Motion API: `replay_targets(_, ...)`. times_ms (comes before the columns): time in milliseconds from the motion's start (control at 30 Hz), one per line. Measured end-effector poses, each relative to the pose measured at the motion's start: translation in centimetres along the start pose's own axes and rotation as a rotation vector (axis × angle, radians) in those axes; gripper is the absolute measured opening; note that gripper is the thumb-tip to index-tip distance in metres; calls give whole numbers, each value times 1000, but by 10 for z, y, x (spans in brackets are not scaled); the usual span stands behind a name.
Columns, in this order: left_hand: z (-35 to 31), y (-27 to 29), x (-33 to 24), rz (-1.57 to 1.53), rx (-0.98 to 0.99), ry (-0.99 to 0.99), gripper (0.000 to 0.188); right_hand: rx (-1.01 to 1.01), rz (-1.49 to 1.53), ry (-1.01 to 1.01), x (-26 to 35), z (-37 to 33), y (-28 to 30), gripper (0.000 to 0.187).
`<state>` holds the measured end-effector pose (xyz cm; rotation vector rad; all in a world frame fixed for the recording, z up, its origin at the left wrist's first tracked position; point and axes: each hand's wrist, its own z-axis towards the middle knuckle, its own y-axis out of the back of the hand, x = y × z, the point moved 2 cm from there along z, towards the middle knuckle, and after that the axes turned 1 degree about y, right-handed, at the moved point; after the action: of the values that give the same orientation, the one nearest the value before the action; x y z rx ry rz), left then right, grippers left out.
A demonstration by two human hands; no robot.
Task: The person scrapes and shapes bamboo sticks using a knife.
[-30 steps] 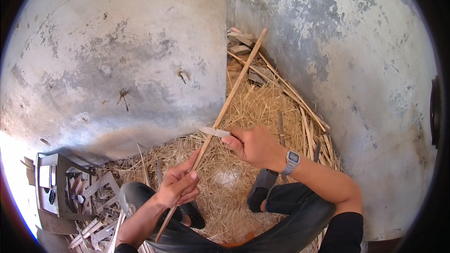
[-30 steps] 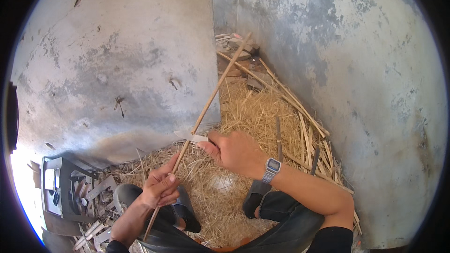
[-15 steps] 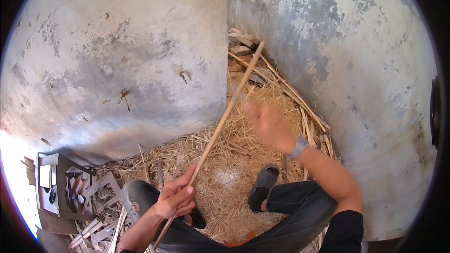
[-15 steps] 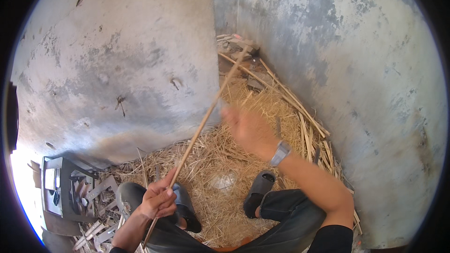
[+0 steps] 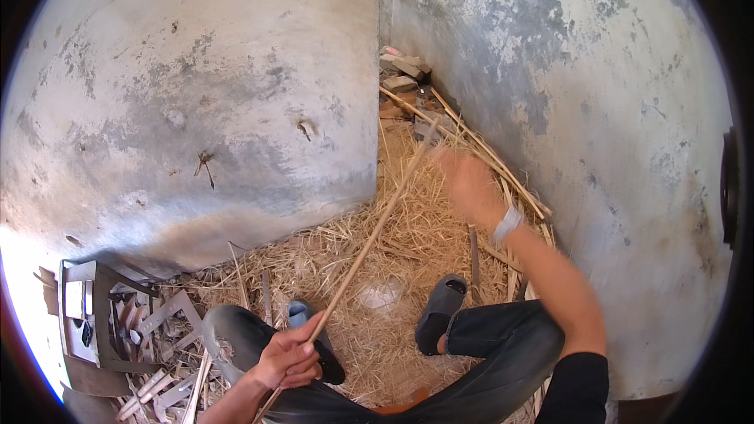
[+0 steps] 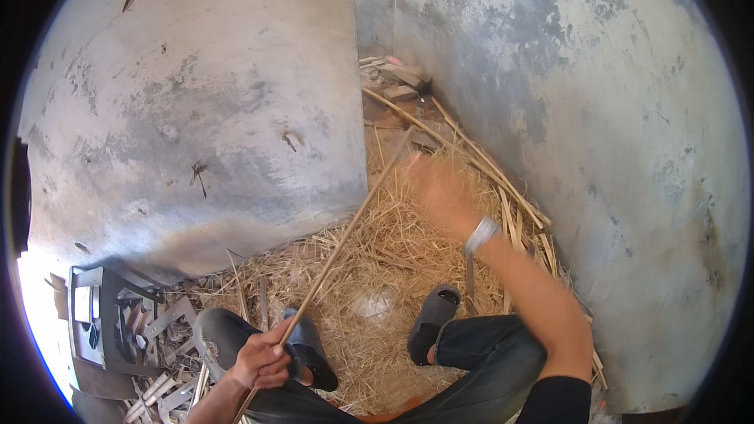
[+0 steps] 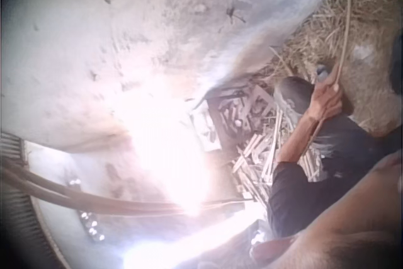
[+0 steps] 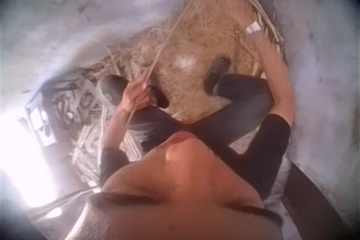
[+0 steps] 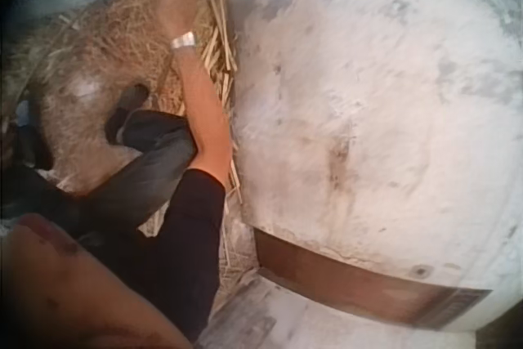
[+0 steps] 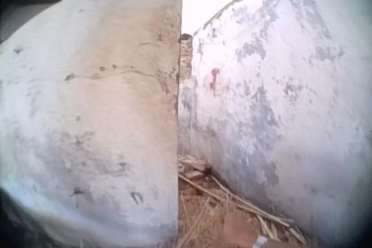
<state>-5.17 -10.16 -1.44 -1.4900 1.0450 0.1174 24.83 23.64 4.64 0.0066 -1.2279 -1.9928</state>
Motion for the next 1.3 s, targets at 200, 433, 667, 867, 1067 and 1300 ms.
replay_targets(200, -10, 1, 17, -252, 56, 24, 55, -110, 258, -452, -89, -10, 43, 58)
replay_targets(433, 59, -30, -39, 372, -159, -496, 39, 156, 1129, -547, 12, -23, 55, 29)
replay_targets(667, 139, -91, -113, 634, -403, -1016, 23, 444, 779, -85, 109, -52, 39, 28)
replay_targets(867, 159, -95, -122, 434, -347, -1018, 30, 347, 817, -121, 108, -61, 22, 30)
replay_targets(1067, 140, -96, -148, 570, -398, -1143, 49, 436, 906, -109, 97, -65, 17, 23)
replay_targets(1300, 126, -79, -163, 571, -396, -1233, 36, 848, 1151, -309, 90, -65, 5, 22)
